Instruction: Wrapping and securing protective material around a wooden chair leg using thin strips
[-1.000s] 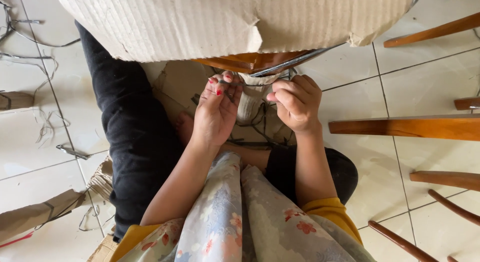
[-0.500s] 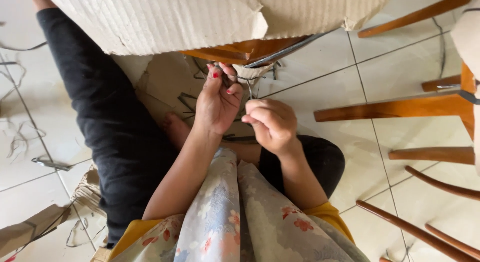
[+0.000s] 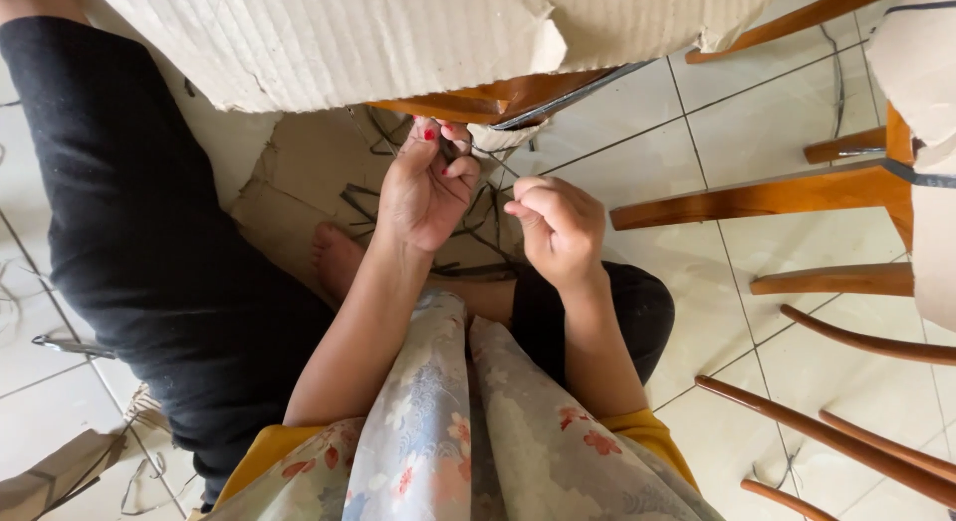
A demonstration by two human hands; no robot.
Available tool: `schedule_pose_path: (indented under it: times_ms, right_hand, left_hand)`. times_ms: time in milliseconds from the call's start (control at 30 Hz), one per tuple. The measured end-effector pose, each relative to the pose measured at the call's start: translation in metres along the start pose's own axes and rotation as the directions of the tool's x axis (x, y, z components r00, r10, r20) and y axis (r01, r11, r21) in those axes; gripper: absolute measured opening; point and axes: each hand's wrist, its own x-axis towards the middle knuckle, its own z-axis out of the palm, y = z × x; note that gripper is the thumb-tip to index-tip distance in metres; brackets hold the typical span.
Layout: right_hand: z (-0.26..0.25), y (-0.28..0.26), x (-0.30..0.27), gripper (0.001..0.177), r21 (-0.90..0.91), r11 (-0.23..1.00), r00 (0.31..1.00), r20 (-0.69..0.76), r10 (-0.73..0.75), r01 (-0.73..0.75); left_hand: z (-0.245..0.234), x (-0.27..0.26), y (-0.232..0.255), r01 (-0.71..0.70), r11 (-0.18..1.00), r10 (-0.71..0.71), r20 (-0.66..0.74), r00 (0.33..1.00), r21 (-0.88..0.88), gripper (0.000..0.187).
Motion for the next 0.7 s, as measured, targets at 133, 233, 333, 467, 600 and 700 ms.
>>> schedule_pose_path:
  times_ms: [133,233,333,467,600,700]
  right_hand:
    - [0.003,-0.005,-0.002,0.022,0.066,0.995,0.997,-0.018,0.071,-0.070]
    - [0.004,-0.013,-0.009,0.019,0.139,0.981,0.990,-0.019,0.143,-0.139]
    - [0.005,-0.023,-0.012,0.018,0.170,0.976,0.988,-0.040,0.146,-0.138]
    - [0.007,-0.037,-0.003,0.015,0.190,0.975,0.990,-0.061,0.129,-0.116]
    - [0.015,-0.043,0.006,0.017,0.096,0.995,0.996,-0.081,0.039,-0.031]
    - [0.019,-0.033,0.013,0.017,0.160,0.987,0.991,-0.129,0.034,-0.013]
  left_hand:
    - [0.015,-0.010,0.000,-0.073,0.992,0.069,0.043,0.997,0.100,0.015]
    - [0.017,-0.015,0.006,-0.286,0.866,0.223,0.196,0.955,0.411,0.026]
    - [0.020,-0.015,0.022,-0.588,0.446,0.235,0.546,0.804,0.674,0.035]
    - [0.031,-0.020,0.032,-0.708,0.185,0.104,0.703,0.704,0.682,0.012]
    - [0.034,-0.021,0.029,-0.814,-0.096,0.104,0.819,0.565,0.573,0.006]
    - [0.040,-0.020,0.029,-0.833,-0.182,0.121,0.852,0.508,0.523,0.009]
